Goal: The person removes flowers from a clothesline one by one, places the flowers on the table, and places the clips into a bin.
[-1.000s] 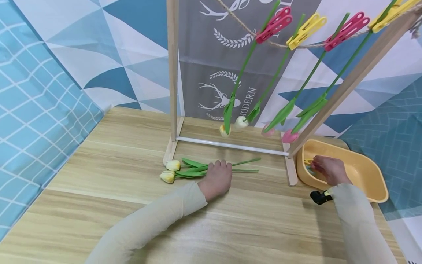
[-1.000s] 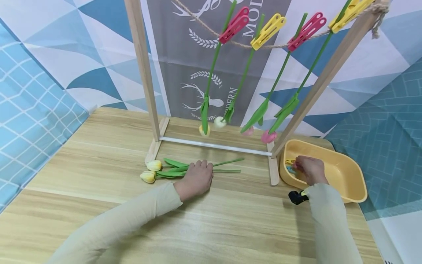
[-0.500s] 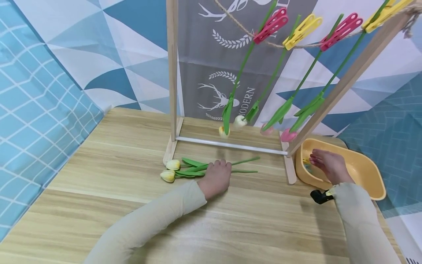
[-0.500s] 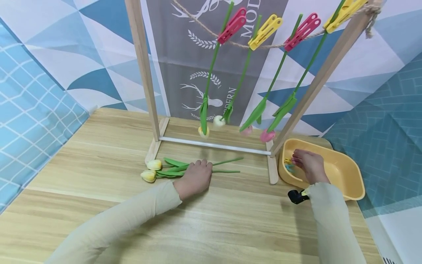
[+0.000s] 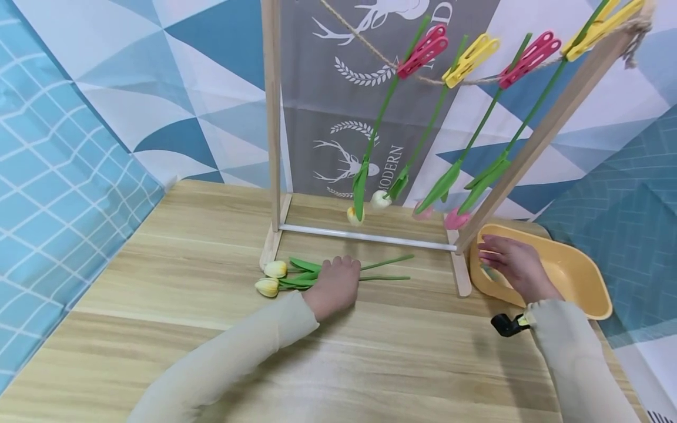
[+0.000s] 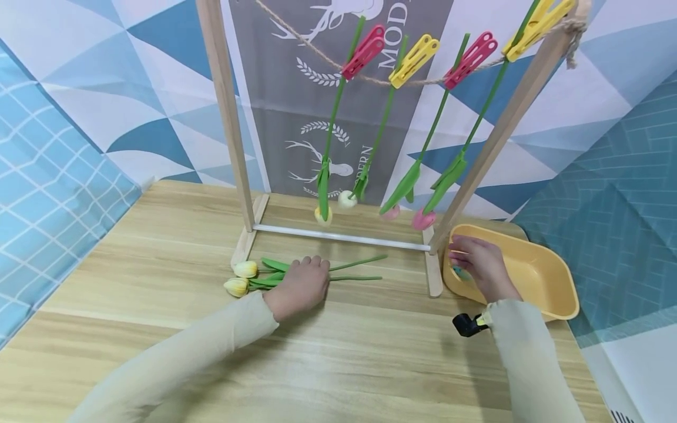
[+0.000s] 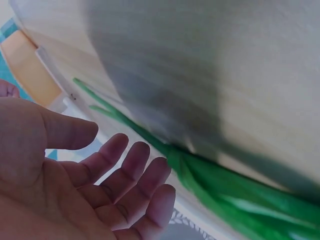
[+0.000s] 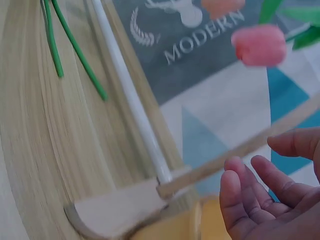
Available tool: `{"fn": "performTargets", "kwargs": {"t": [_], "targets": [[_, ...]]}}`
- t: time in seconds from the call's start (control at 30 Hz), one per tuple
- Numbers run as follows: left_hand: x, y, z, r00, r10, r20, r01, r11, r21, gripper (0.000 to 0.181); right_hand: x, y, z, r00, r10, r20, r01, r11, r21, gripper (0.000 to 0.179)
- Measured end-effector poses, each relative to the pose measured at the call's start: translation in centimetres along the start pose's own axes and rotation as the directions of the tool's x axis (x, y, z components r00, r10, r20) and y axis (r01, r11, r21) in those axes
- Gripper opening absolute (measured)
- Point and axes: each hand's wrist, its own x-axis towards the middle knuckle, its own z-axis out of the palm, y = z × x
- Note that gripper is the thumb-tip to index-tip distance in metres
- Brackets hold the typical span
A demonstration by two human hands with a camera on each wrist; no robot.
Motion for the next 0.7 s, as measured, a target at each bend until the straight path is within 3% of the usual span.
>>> {"fn": "performTargets", "kwargs": {"t": [0.2,0.43,0.57,0.7], "targets": [[-0.7,-0.9,-0.8,0.999,-0.002,-0.046,0.004,0.999,0.035,0.021,-0.5,-0.2,2.1,0.998,-0.039,0.048,0.042,0.996,-0.076,0.011],[-1.0,-2.7,-2.2,0.992,-0.037,-0.123,0.028,0.996,-0.080,0.025,-1.1,-0.8,4.4,0.994,-0.077,0.073,0.091,0.974,-0.207,0.014],[-0.9,-3.9,-3.2,0.974,-0.063,-0.218,0.018,0.979,-0.203,0.022,-1.5,-1.4,5.7,0.992,-0.104,0.073,0.121,0.946,-0.301,0.022],[-0.8,-4.8,-4.4,0.946,-0.077,-0.315,-0.035,0.941,-0.336,0.023,-1.7,-2.0,7.0,0.990,-0.125,0.071,0.143,0.916,-0.375,0.031]]}}
